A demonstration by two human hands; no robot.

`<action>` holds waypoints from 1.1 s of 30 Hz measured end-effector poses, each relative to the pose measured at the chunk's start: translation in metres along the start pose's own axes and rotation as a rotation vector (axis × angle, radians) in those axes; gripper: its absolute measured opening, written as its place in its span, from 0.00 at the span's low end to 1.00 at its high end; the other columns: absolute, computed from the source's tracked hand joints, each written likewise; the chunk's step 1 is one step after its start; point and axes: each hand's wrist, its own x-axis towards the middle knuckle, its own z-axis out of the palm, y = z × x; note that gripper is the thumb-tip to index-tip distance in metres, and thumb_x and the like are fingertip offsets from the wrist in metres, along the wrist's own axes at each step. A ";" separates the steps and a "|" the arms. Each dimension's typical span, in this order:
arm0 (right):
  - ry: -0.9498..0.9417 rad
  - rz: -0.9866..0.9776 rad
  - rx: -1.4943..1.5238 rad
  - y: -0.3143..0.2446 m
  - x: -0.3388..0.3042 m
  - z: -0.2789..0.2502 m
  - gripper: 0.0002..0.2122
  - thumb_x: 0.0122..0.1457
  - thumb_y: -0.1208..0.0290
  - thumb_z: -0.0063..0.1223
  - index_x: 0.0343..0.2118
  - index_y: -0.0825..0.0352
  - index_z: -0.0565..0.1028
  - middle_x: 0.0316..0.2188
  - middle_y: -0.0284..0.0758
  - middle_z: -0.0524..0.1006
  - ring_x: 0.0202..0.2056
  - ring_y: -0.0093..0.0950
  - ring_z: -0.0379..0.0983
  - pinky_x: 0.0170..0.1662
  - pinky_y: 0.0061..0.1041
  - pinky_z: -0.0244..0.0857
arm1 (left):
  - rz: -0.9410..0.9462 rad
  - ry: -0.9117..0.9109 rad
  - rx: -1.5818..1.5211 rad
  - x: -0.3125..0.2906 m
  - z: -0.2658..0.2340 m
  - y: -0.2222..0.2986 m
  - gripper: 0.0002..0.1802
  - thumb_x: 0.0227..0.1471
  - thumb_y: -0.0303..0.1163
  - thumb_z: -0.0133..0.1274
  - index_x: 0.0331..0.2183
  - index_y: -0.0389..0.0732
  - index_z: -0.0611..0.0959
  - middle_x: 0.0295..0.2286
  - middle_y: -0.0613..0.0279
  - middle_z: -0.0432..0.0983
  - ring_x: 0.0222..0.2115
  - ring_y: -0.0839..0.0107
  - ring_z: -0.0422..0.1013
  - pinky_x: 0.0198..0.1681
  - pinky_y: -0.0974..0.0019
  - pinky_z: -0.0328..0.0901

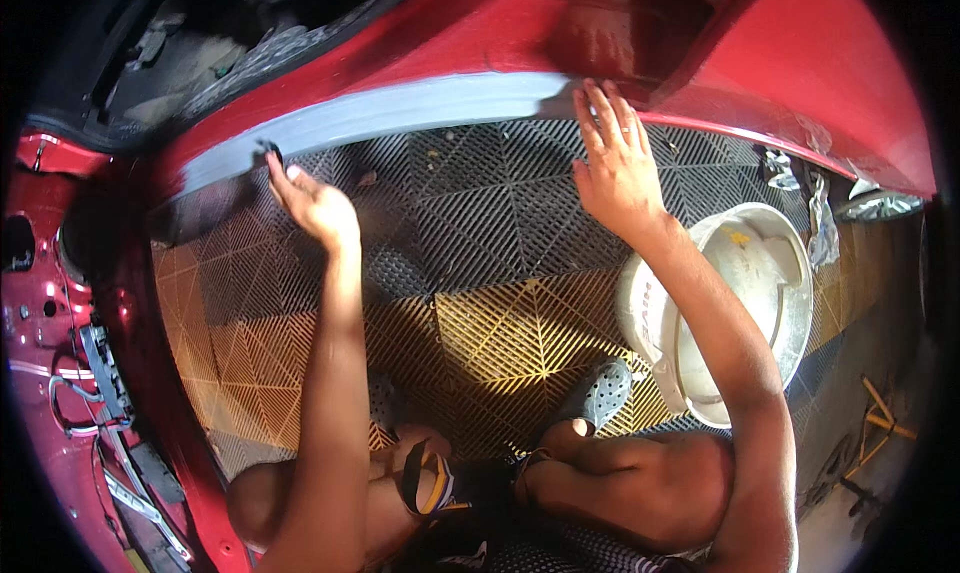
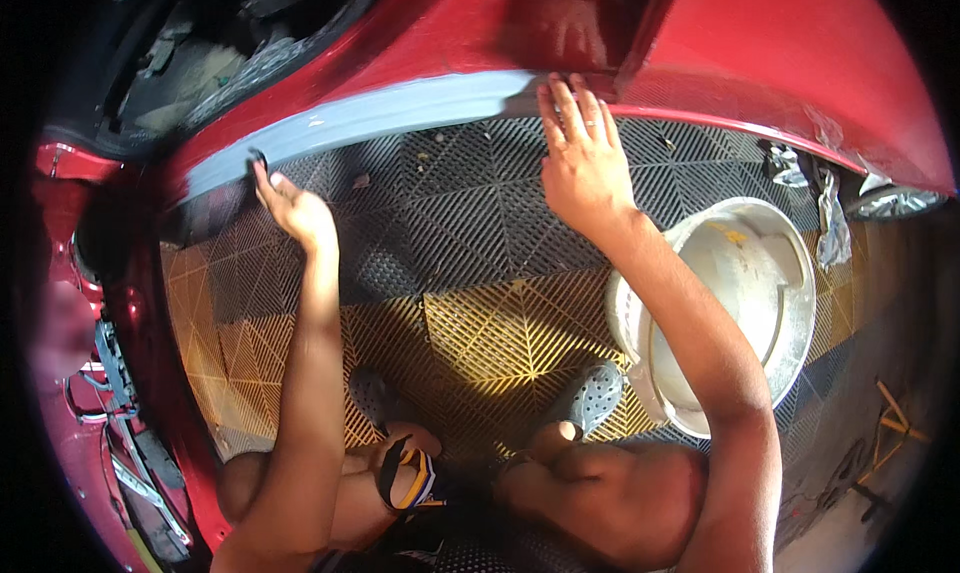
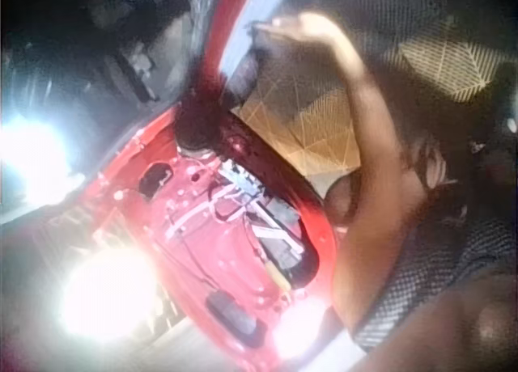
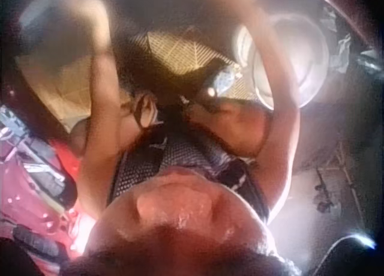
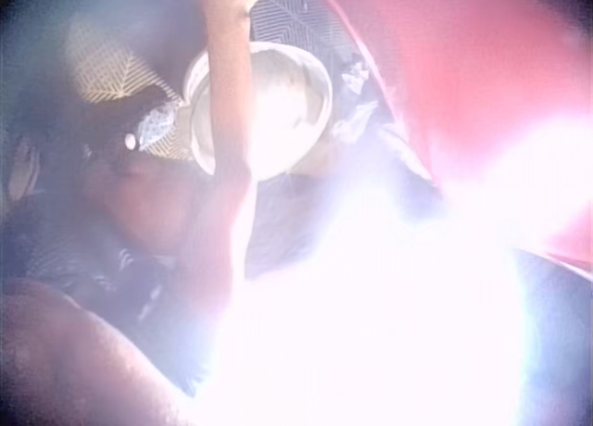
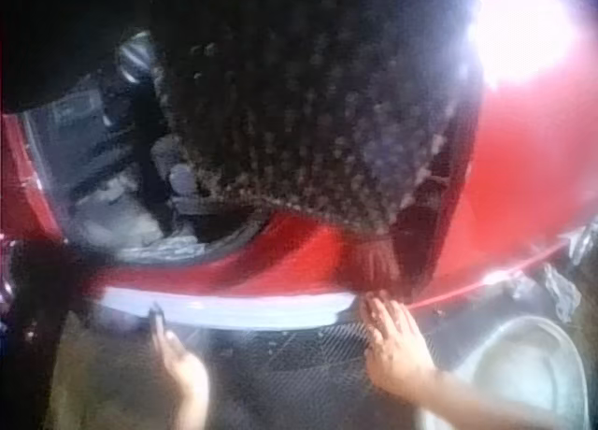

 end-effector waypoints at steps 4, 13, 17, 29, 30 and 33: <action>-0.116 -0.176 -0.194 -0.012 0.003 -0.003 0.38 0.53 0.76 0.53 0.70 0.70 0.57 0.74 0.40 0.50 0.74 0.43 0.43 0.74 0.45 0.43 | 0.286 -0.229 0.007 -0.046 0.043 0.061 0.25 0.65 0.29 0.49 0.61 0.31 0.70 0.61 0.41 0.62 0.64 0.46 0.58 0.69 0.49 0.52; -0.331 -0.202 -0.015 -0.002 -0.027 -0.030 0.22 0.58 0.73 0.56 0.58 0.67 0.75 0.64 0.38 0.70 0.72 0.37 0.52 0.73 0.47 0.44 | 0.229 -0.306 -0.219 -0.032 0.029 -0.011 0.28 0.64 0.28 0.45 0.64 0.37 0.67 0.64 0.52 0.63 0.65 0.58 0.59 0.64 0.56 0.60; -0.341 0.023 0.103 0.033 -0.065 -0.053 0.12 0.62 0.67 0.57 0.46 0.64 0.82 0.50 0.38 0.82 0.63 0.39 0.67 0.70 0.47 0.52 | -0.981 -0.111 -0.763 0.040 -0.001 0.014 0.32 0.72 0.45 0.39 0.66 0.32 0.59 0.65 0.47 0.59 0.64 0.61 0.60 0.64 0.61 0.60; -0.497 0.319 -0.017 0.066 -0.067 -0.068 0.15 0.63 0.57 0.54 0.47 0.57 0.83 0.41 0.43 0.84 0.43 0.44 0.81 0.50 0.44 0.72 | -1.318 -0.249 -0.998 -0.053 0.116 0.197 0.35 0.69 0.53 0.44 0.61 0.33 0.60 0.56 0.47 0.67 0.51 0.56 0.70 0.56 0.52 0.68; -0.524 0.337 -0.022 0.064 -0.066 -0.070 0.15 0.63 0.57 0.54 0.47 0.58 0.83 0.40 0.43 0.84 0.43 0.44 0.81 0.50 0.44 0.72 | -1.299 -0.245 -1.021 -0.026 0.098 0.168 0.34 0.69 0.53 0.44 0.60 0.34 0.62 0.54 0.48 0.70 0.49 0.54 0.73 0.54 0.50 0.70; -0.558 0.327 -0.019 0.057 -0.060 -0.063 0.16 0.63 0.57 0.55 0.48 0.60 0.83 0.40 0.44 0.84 0.44 0.44 0.80 0.51 0.43 0.72 | -1.262 -0.107 -0.922 0.025 0.065 0.157 0.33 0.69 0.52 0.43 0.61 0.35 0.63 0.56 0.46 0.70 0.55 0.52 0.71 0.61 0.43 0.65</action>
